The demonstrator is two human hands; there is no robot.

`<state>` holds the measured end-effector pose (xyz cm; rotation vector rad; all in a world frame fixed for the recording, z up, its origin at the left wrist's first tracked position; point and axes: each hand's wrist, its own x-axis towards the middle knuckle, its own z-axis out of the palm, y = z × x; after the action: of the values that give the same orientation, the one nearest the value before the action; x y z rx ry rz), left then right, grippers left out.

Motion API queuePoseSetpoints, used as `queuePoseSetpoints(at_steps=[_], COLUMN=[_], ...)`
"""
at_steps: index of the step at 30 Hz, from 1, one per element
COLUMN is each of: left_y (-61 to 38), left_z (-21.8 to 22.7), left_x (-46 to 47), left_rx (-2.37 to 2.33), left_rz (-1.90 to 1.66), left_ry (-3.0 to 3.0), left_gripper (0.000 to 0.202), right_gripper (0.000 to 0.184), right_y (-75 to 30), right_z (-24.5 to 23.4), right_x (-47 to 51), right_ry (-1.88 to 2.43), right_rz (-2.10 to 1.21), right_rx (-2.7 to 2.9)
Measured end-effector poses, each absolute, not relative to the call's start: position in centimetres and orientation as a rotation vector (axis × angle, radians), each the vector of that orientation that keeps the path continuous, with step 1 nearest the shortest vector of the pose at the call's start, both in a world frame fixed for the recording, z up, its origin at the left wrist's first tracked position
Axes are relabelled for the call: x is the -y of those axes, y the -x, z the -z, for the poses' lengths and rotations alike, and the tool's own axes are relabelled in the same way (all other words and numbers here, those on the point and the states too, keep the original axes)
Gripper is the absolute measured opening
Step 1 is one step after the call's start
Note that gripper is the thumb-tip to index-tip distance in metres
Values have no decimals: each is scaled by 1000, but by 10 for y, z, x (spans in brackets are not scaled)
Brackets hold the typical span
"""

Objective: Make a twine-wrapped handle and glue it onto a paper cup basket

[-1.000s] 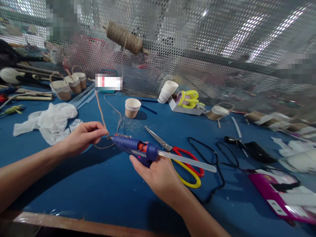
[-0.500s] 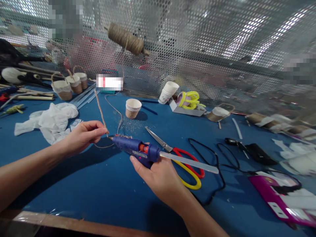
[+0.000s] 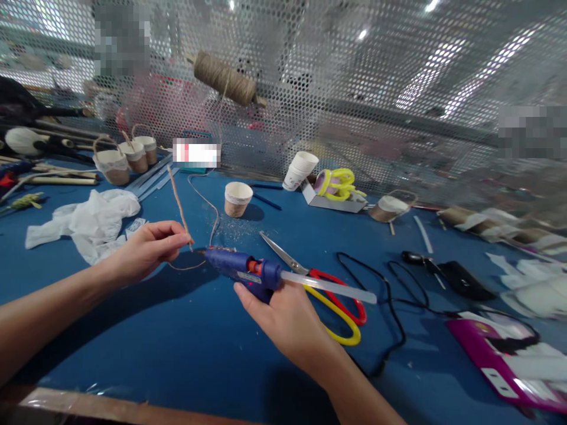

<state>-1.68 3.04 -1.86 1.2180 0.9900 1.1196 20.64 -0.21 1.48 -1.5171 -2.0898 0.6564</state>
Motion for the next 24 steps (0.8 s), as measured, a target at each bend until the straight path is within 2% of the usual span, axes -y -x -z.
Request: queuePoseSetpoints(at_steps=[4, 6, 13, 20, 24], left_y=[16, 16, 15, 13, 13], left_z=[16, 15, 17, 21, 21], left_x=[-29, -29, -28, -26, -26], left_rx=[-992, -991, -999, -955, -942], left_rz=[-1133, -1143, -1147, -1106, -1073], left_ry=[-1193, -1183, -1178, -1206, -1219], left_gripper=[18, 18, 17, 19, 19], right_gripper=[24, 27, 31, 26, 31], right_y=[-217, -225, -252, -272, -275], right_z=[-19, -18, -4, 6, 9], right_x=[-7, -16, -55, -89, -105], right_ry=[1636, 1575, 1649, 1839, 2017], right_rz=[-1011, -1062, -922, -703, -542], right_rx=[1920, 1839, 1447, 1427, 1479])
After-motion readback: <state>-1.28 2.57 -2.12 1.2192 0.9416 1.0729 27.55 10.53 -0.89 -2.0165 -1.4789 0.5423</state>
